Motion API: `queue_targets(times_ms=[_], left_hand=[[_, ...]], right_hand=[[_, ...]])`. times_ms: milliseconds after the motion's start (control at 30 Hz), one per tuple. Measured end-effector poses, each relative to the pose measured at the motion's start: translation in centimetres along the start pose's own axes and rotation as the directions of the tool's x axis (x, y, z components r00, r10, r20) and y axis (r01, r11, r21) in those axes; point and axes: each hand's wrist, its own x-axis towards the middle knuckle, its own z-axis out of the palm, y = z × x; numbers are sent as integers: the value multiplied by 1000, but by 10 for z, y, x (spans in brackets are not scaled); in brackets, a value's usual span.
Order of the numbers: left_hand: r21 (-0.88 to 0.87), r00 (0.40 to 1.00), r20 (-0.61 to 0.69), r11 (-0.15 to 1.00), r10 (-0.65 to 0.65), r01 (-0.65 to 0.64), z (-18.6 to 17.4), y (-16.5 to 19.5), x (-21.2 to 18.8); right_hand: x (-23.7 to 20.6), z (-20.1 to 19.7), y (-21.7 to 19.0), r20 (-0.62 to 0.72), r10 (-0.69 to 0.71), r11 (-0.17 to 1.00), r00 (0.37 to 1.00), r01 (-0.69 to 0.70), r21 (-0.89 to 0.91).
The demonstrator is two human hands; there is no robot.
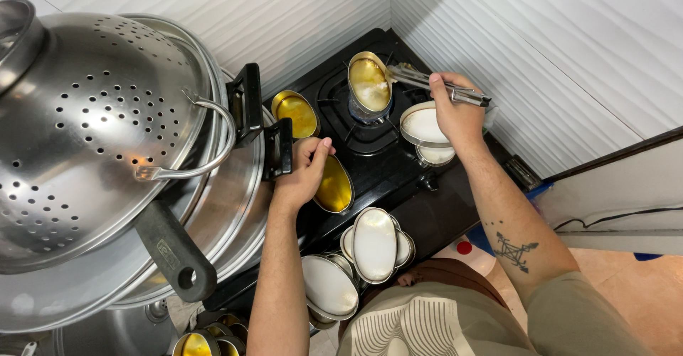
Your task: The person uses tongs to hold small metal cups containing yellow liquid over gas burner flames, rotating and tilting each cup to heat it, then sets the heated cup aside and picks up the next one. The person repeats this cup-heating cycle at the stove throughout the episode.
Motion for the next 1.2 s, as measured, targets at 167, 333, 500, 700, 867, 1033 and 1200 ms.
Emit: queue_targets(times_ms=[167, 333, 500, 700, 867, 1033, 1200], left_hand=[[0, 1000, -4, 1000, 3, -3, 1, -1, 1], [11, 1000, 0, 1000, -13, 13, 0, 1, 1], [3, 1000, -12, 1000, -12, 12, 0, 3, 1], [33, 999, -7, 998, -46, 46, -1, 5, -1], [32, 1000, -10, 999, -12, 12, -1, 3, 0], [23, 1000, -13, 1000, -11, 11, 1, 0, 1], [27, 1000, -14, 1000, -6, 6, 1, -2, 1]], right_hand=[[-2, 2, 0, 33, 26, 998, 999, -24, -58], [-14, 4, -9, 13, -35, 991, 999, 36, -128], [-33, 7, -15, -33, -330, 933, 943, 320, -162], [-41, 16, -16, -68, -356, 929, 932, 344, -139], [-41, 20, -19, -84, -287, 953, 954, 275, -130], [-38, 14, -24, -82, -271, 962, 959, 266, -64], [-27, 4, -24, -86, -152, 988, 985, 151, -20]])
